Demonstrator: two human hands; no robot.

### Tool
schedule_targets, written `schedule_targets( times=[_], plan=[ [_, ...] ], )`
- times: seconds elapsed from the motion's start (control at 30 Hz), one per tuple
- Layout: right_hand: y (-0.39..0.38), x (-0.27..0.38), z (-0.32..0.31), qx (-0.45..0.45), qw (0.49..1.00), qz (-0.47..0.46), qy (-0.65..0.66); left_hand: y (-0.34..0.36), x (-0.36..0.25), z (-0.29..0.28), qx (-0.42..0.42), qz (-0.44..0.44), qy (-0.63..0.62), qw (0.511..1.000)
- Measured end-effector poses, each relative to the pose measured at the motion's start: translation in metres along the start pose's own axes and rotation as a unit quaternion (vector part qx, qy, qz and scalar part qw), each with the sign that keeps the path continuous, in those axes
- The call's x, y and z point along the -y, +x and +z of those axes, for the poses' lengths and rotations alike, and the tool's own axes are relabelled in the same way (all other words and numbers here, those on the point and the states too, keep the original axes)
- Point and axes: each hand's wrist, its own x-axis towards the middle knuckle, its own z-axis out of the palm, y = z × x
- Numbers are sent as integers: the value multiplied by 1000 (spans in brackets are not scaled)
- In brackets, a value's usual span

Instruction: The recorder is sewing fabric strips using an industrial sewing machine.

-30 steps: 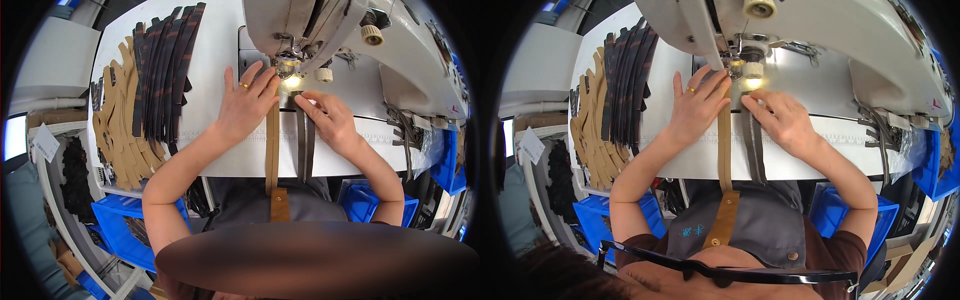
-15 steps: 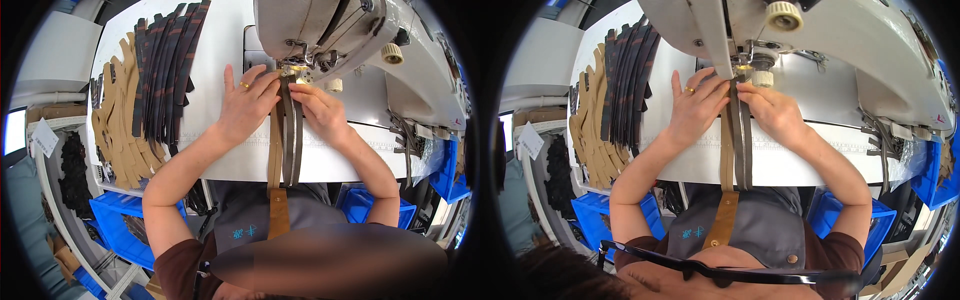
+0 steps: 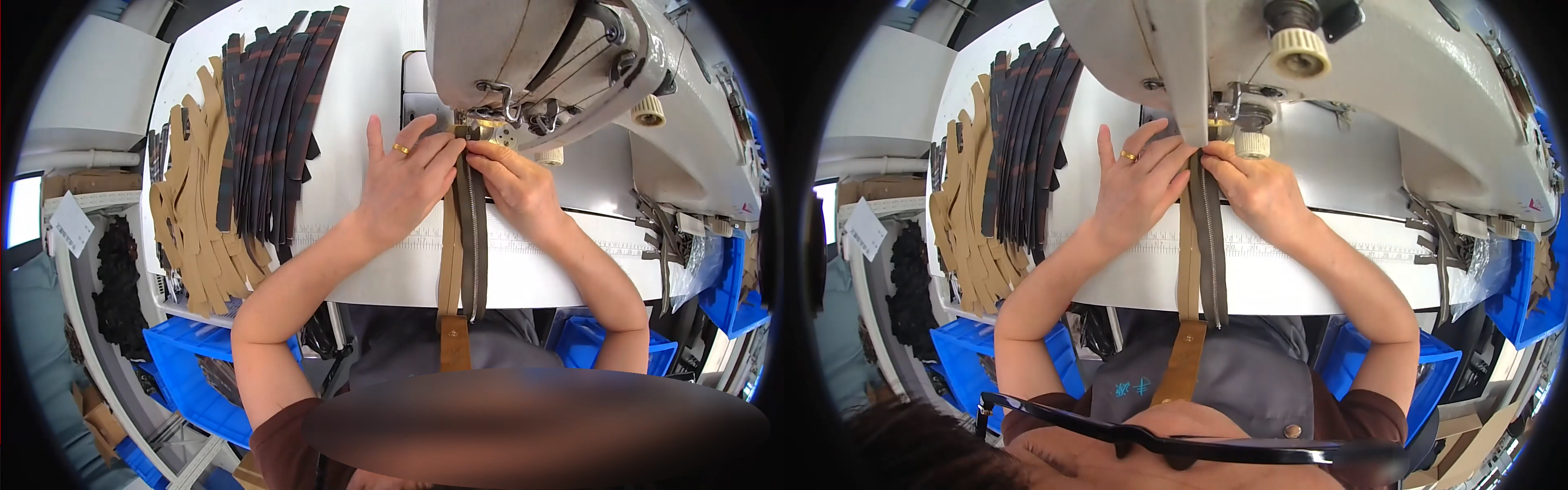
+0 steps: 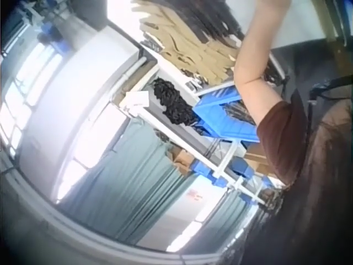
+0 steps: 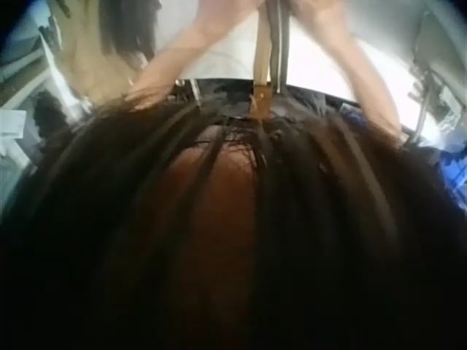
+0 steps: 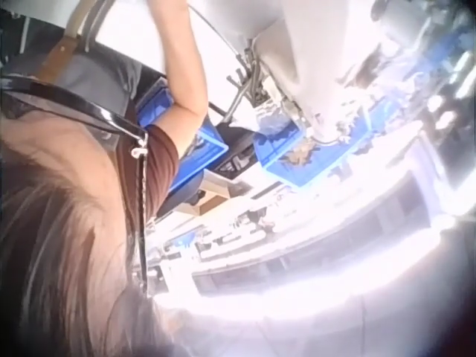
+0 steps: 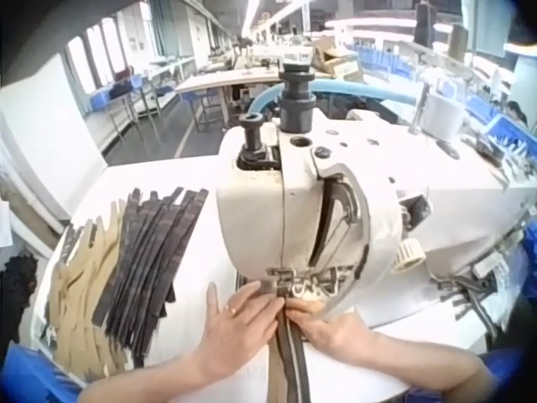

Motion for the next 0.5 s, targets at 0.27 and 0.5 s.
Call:
schedule_targets(
  times=[0.27,0.5],
  plan=[
    [0,-4,0,10,1000,-3,-9,1,1,4,-7,19,19,1000],
    [7,9,-13,31,998,-28,-51,0,5,4,0,17,31,999]
  ],
)
